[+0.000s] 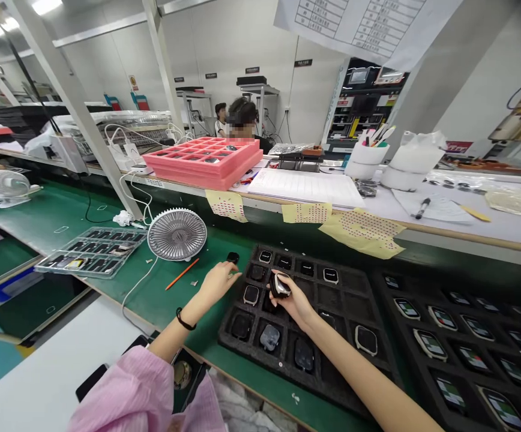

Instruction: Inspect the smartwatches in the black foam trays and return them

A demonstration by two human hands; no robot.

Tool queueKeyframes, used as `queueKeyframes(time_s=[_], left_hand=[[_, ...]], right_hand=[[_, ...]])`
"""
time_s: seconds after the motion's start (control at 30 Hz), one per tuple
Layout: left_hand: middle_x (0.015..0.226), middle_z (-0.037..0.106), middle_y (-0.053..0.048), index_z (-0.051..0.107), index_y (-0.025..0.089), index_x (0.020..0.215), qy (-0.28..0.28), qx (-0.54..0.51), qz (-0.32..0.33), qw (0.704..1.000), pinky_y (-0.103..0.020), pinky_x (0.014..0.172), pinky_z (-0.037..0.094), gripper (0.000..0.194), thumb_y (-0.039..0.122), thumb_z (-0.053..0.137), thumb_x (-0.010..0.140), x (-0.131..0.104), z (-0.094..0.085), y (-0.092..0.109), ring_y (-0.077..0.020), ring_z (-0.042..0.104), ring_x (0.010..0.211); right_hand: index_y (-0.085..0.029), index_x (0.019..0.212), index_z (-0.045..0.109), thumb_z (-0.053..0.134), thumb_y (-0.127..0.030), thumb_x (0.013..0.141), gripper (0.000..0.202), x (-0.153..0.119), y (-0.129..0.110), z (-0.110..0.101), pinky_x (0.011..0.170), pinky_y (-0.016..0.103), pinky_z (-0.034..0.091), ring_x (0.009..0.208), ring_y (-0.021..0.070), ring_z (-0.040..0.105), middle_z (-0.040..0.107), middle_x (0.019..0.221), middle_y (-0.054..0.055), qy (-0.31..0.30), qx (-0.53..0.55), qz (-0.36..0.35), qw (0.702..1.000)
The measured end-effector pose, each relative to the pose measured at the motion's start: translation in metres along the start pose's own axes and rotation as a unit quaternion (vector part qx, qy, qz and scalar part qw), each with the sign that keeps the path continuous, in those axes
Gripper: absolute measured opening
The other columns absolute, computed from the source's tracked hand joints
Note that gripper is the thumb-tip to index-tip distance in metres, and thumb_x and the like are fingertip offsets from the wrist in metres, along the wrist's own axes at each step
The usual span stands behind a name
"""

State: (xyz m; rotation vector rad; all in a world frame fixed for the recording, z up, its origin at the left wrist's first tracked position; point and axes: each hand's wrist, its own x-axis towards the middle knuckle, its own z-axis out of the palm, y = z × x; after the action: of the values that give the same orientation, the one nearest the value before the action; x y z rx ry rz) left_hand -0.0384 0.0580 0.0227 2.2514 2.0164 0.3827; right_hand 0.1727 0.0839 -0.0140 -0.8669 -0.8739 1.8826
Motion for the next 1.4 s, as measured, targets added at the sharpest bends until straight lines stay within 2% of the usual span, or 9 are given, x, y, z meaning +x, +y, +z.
queueKeyframes(time_s=[0.1,0.27,0.57,0.7,0.8,0.9,0.97,1.2,1.4], left_hand=[[0.098,0.066,-0.012,0.062,0.013,0.092,-0.012,0.045,-0.039,0.998,-0.034,0.076,0.049,0.016,0.022,0.048,0.093,-0.003,0.013,-0.017,-0.0262,0.062,0.094],[0.098,0.064,-0.015,0.062,0.012,0.091,-0.024,0.097,-0.068,0.993,-0.033,0.075,0.049,0.014,0.017,0.049,0.091,-0.001,0.030,-0.015,-0.0282,0.060,0.098],[0.080,0.065,-0.017,0.064,0.008,0.077,-0.025,0.108,-0.029,0.993,-0.037,0.075,0.051,0.027,0.006,0.040,0.089,0.007,0.032,-0.016,-0.0284,0.064,0.086],[0.091,0.068,-0.014,0.065,0.011,0.091,0.003,0.074,0.045,0.996,-0.035,0.079,0.052,0.027,0.010,0.039,0.093,0.006,0.013,-0.011,-0.0245,0.063,0.090],[0.107,0.068,-0.007,0.063,0.019,0.105,0.019,0.032,0.149,0.988,-0.029,0.090,0.048,0.023,0.020,0.041,0.097,-0.001,-0.002,0.002,-0.0177,0.061,0.101],[0.104,0.070,-0.006,0.062,0.019,0.107,0.061,-0.014,0.308,0.949,-0.028,0.085,0.048,0.023,0.021,0.041,0.098,-0.009,-0.007,0.017,-0.0159,0.062,0.098],[0.103,0.070,-0.008,0.061,0.017,0.110,0.087,-0.018,0.387,0.918,-0.029,0.080,0.047,0.027,0.017,0.037,0.098,-0.012,-0.004,0.022,-0.0168,0.063,0.097],[0.111,0.069,-0.011,0.058,0.015,0.116,0.085,0.036,0.449,0.889,-0.031,0.080,0.046,0.029,0.011,0.035,0.098,-0.012,0.010,0.020,-0.0196,0.062,0.101],[0.111,0.068,-0.011,0.060,0.014,0.108,0.069,0.044,0.474,0.877,-0.032,0.081,0.047,0.027,0.010,0.036,0.097,-0.011,0.003,0.023,-0.0196,0.062,0.100]], right_hand=[[-0.019,0.111,0.055,0.061,-0.036,0.075,0.040,-0.001,-0.003,0.001,0.046,0.027,0.042,0.054,0.0175,0.059,0.068,0.070,0.004,-0.014,0.027,0.009,1.000],[-0.017,0.110,0.058,0.059,-0.031,0.078,0.035,-0.003,-0.003,-0.002,0.046,0.027,0.042,0.054,0.0185,0.059,0.069,0.070,0.006,-0.028,0.073,0.028,0.997],[-0.016,0.110,0.060,0.056,-0.031,0.079,0.034,-0.002,-0.003,-0.007,0.046,0.027,0.040,0.053,0.0188,0.058,0.069,0.071,0.007,-0.049,0.090,0.044,0.994],[-0.016,0.107,0.062,0.054,-0.033,0.080,0.033,-0.003,-0.006,-0.007,0.046,0.027,0.038,0.053,0.0188,0.058,0.068,0.070,0.008,-0.068,0.102,0.058,0.991],[-0.016,0.105,0.063,0.052,-0.034,0.081,0.032,-0.004,-0.010,-0.007,0.046,0.027,0.037,0.053,0.0191,0.058,0.068,0.070,0.008,-0.084,0.111,0.074,0.987],[-0.015,0.104,0.063,0.052,-0.035,0.082,0.032,-0.005,-0.012,-0.007,0.045,0.027,0.036,0.053,0.0187,0.057,0.068,0.072,0.008,-0.100,0.119,0.088,0.984],[-0.016,0.104,0.063,0.051,-0.035,0.082,0.032,-0.006,-0.013,-0.006,0.044,0.026,0.035,0.053,0.0183,0.057,0.067,0.073,0.007,-0.110,0.123,0.093,0.982],[-0.017,0.106,0.062,0.051,-0.035,0.081,0.033,-0.010,-0.013,-0.003,0.041,0.026,0.034,0.050,0.0186,0.057,0.063,0.067,0.002,-0.139,0.119,0.105,0.977],[-0.014,0.109,0.063,0.053,-0.033,0.081,0.036,-0.011,-0.012,-0.004,0.040,0.025,0.034,0.048,0.0175,0.058,0.062,0.065,0.002,-0.156,0.095,0.114,0.977]])
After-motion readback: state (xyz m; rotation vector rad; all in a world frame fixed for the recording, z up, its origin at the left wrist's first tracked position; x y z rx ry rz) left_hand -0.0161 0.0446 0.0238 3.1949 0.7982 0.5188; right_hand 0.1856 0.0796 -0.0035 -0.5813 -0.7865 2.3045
